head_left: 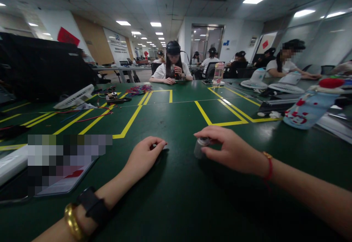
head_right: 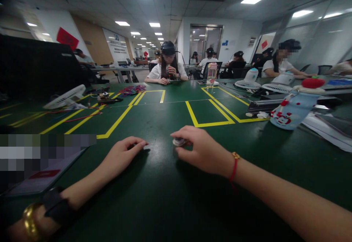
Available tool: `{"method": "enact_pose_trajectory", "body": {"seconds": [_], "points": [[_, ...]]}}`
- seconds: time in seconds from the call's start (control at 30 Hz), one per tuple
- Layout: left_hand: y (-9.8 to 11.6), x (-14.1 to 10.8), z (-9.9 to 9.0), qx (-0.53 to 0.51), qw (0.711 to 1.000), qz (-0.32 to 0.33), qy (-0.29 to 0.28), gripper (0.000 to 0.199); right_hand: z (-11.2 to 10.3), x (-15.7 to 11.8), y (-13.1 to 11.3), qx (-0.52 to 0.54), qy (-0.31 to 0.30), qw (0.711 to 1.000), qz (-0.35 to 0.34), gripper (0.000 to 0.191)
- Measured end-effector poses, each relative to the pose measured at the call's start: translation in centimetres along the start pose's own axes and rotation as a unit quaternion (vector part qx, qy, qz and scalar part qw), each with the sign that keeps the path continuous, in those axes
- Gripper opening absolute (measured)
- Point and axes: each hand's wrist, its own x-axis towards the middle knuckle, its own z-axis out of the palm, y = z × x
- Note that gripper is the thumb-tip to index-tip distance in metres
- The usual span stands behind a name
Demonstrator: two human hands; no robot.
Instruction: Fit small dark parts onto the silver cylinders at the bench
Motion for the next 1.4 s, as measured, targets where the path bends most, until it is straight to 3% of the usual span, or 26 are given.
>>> {"method": "enact_pose_trajectory", "body": {"seconds": [0.1, 0.2, 0.3, 0.43, 0.57, 0.7, 0.87, 1.0, 1.1, 1.2, 1.3, 1.4], "points": [[-0.3, 0.1, 0.1, 0.002, 1.000, 0.002, 0.000, 0.034, 3.3, -0.1, -1.2, 0.067, -0.004, 0.997, -0.047, 0.036], [0.0, -0.1, 0.0, -0.005, 1.000, 0.024, 0.013, 0.032, 5.1, -0.5, -0.9, 0.122, 0.018, 0.992, -0.021, 0.044], [1.6, -0.9, -0.1, -0.032, 0.995, 0.093, 0.033, 0.029, 6.0, -1.0, -0.1, 0.189, 0.025, 0.981, 0.036, 0.056], [5.2, -2.2, 0.1, -0.042, 0.981, 0.187, -0.017, 0.024, 6.4, -1.1, 0.4, 0.246, 0.008, 0.968, 0.056, 0.052], [7.1, -2.5, 0.5, -0.058, 0.980, 0.189, -0.018, 0.014, 6.2, -0.9, 0.0, 0.238, 0.009, 0.970, 0.047, 0.046], [6.1, -2.3, 0.4, -0.095, 0.987, 0.131, 0.013, 0.015, 5.4, -0.9, -0.3, 0.147, 0.037, 0.988, 0.040, 0.038], [3.8, -2.1, 1.4, -0.045, 0.990, 0.117, -0.063, 0.014, 4.9, -1.3, 0.1, 0.128, 0.032, 0.989, 0.071, 0.029], [3.3, -1.8, 2.8, 0.013, 0.988, 0.131, -0.076, 0.015, 4.8, -1.4, 0.3, 0.127, 0.021, 0.989, 0.078, 0.030], [3.6, -1.6, 2.8, 0.015, 0.988, 0.129, -0.087, 0.020, 3.7, -1.1, 0.5, 0.099, 0.021, 0.989, 0.104, 0.030], [3.6, -1.5, 1.5, -0.026, 0.991, 0.099, -0.086, 0.033, 1.0, -0.5, 1.7, -0.008, 0.051, 0.987, 0.155, 0.034], [2.8, -1.1, -0.5, -0.056, 0.996, 0.047, -0.045, 0.037, -3.2, -0.3, 5.0, -0.159, 0.048, 0.961, 0.223, 0.033], [1.3, -0.5, -1.7, -0.071, 0.997, -0.006, 0.007, 0.040, -7.3, -1.1, 9.9, -0.270, 0.019, 0.909, 0.316, 0.035]]}}
